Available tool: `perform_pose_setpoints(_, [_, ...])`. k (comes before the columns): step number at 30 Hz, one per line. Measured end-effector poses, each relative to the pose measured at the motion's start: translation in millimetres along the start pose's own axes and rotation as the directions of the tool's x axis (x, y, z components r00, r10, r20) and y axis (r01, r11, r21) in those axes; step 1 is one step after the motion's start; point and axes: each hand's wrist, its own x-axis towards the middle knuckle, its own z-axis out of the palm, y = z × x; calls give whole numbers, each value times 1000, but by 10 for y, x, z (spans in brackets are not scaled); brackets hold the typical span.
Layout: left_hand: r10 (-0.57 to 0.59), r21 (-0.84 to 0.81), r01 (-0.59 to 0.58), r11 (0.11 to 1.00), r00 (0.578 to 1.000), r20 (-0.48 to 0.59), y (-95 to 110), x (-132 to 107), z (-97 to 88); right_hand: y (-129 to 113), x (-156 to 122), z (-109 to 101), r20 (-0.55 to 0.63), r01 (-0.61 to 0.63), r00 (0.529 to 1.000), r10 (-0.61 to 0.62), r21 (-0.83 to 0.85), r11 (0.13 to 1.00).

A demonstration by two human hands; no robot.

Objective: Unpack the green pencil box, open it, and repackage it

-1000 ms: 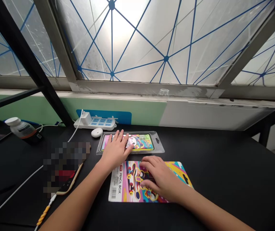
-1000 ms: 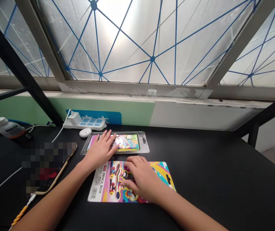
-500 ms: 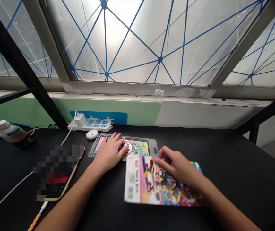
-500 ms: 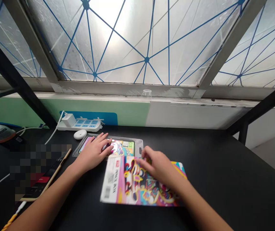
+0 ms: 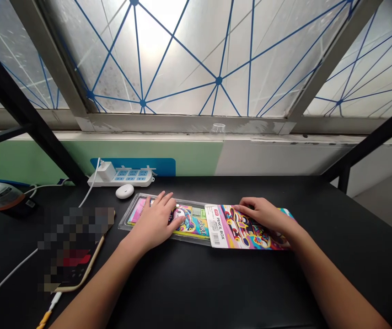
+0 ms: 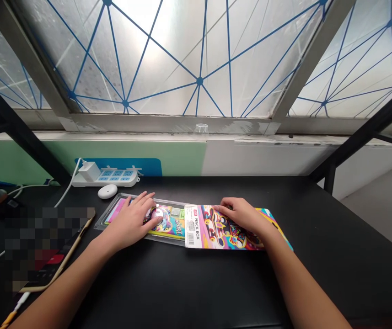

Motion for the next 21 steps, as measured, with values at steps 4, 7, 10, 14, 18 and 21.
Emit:
perform_pose_setpoints(4, [-3, -5, 3, 1000, 1000, -2, -10, 4, 25, -3, -25, -95, -87, -8, 996, 10, 25, 1000])
perform_pose_setpoints(7, [-12, 2, 12, 1000, 1000, 9, -14, 7, 37, 20, -39, -151, -118, -23, 993, 26, 30, 999])
perform_pose_setpoints(10, [-27, 9, 27, 1000, 999, 21, -9, 9, 37, 86, -38, -188, -137, -41, 990, 44, 26, 999])
perform_pose_setpoints(14, [-35, 7, 35, 999, 999, 21, -7, 9, 33, 197, -36, -233, -167, -33, 985, 37, 26, 999])
perform_pose_setpoints(18, [-52, -22, 52, 998, 999, -5, -3, 13, 45, 190, -25, -182, -190, -46, 980, 60, 74, 996])
perform_pose_setpoints(21, [-84, -76, 81, 994, 996, -36, 76, 13, 65, 32, 2, 6, -214, -29, 975, 50, 100, 995])
